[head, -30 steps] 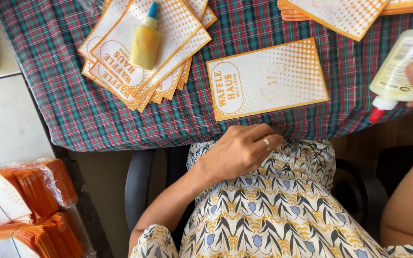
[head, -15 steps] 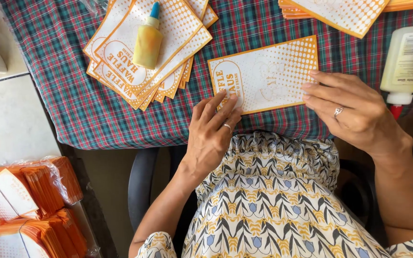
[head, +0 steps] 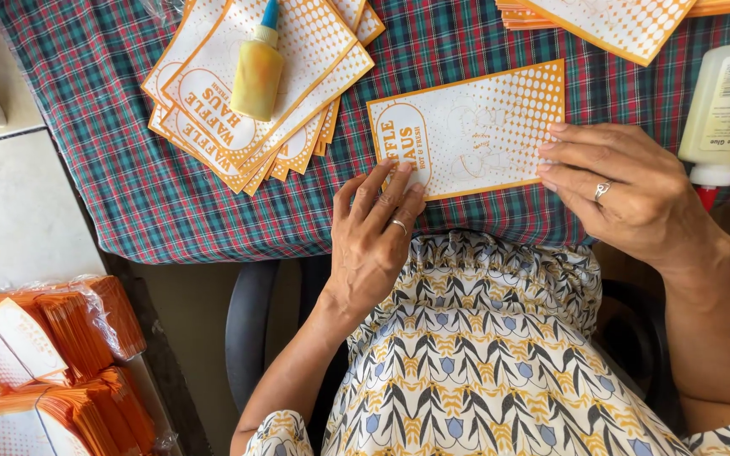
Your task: Folding and applying glue to paper cards to assemble them into sleeves.
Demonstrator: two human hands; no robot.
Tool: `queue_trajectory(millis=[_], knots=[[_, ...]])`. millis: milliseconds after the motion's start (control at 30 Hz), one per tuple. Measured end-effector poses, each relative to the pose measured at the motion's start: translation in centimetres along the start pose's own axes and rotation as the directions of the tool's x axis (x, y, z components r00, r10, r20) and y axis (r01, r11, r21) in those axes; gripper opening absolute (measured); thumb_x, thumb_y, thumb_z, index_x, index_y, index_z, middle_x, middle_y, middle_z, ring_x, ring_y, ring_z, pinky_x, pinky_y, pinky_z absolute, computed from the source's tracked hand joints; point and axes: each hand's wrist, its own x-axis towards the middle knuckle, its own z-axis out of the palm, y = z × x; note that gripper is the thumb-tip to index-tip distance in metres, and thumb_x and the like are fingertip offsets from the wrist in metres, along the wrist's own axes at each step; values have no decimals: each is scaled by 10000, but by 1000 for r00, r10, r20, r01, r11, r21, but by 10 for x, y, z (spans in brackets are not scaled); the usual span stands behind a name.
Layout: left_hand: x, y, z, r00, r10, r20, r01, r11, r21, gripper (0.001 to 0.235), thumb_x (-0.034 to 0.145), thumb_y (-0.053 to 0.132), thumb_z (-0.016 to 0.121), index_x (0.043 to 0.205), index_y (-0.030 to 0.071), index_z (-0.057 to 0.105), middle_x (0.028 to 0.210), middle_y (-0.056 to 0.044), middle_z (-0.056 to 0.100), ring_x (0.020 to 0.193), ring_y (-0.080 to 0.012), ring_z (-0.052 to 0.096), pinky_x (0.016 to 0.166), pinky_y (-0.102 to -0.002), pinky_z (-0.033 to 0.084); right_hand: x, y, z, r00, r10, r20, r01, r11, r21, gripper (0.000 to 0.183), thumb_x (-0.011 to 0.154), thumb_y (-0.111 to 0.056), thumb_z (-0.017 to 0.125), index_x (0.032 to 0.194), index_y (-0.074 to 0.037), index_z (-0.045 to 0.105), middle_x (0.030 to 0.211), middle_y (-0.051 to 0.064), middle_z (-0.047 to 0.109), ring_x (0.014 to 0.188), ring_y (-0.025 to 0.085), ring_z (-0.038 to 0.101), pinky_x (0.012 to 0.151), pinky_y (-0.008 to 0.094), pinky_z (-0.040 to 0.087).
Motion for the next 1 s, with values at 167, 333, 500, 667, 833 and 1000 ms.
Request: queue_trajectory(millis=[167,333,500,667,833,1000], knots=[[1,1,-1,1000,-4,-5,4,1000,14,195,1057,34,661,1250,15,672,1391,-172,627,1298,-402,625,1017,-537,484,5,5,-6,997,39,64,-36,998,-51,86,943,77,838,982,54,765,1129,208,745,1074,384,718,929,467,553],[4,-1,-4,999,-20,-36,19,999,-36,187,1019,106,766,1176,38,691,1361,-139,651,1269,-370,647,1026,-499,484,7,23,-9,974,71,215,-42,990,-137,225,851,-45,877,1017,-16,727,1177,102,700,1167,288,622,1051,429,437],[1,-2,-1,996,-17,-90,11,998,-61,238,1010,153,803,1188,32,701,1372,-125,640,1263,-358,659,1046,-497,483,16,27,-14,937,183,297,-34,895,-445,892,639,-442,863,1384,-10,631,1474,114,590,1385,335,532,1161,452,506],[10,7,6,988,-35,-147,27,998,-56,192,985,117,822,1123,28,722,1332,-112,661,1258,-350,653,1044,-496,478,16,24,-16,880,305,364,-60,831,-553,1085,653,-528,771,1576,-28,495,1697,75,442,1475,362,447,986,530,576],[54,37,40,994,-33,-102,14,984,-179,106,952,-13,658,1052,12,680,1195,-236,623,971,-380,601,793,-531,488,17,23,-16,876,293,382,0,793,-609,1025,712,-558,684,1589,-53,523,1735,64,448,1510,363,459,1027,523,531],[89,55,111,974,-228,1,227,969,98,521,985,96,569,1456,-77,429,1112,-146,507,946,-326,529,751,-461,498,16,22,-15,880,295,373,17,764,-644,1042,731,-613,646,1609,-60,550,1722,46,494,1508,353,494,1045,517,550]])
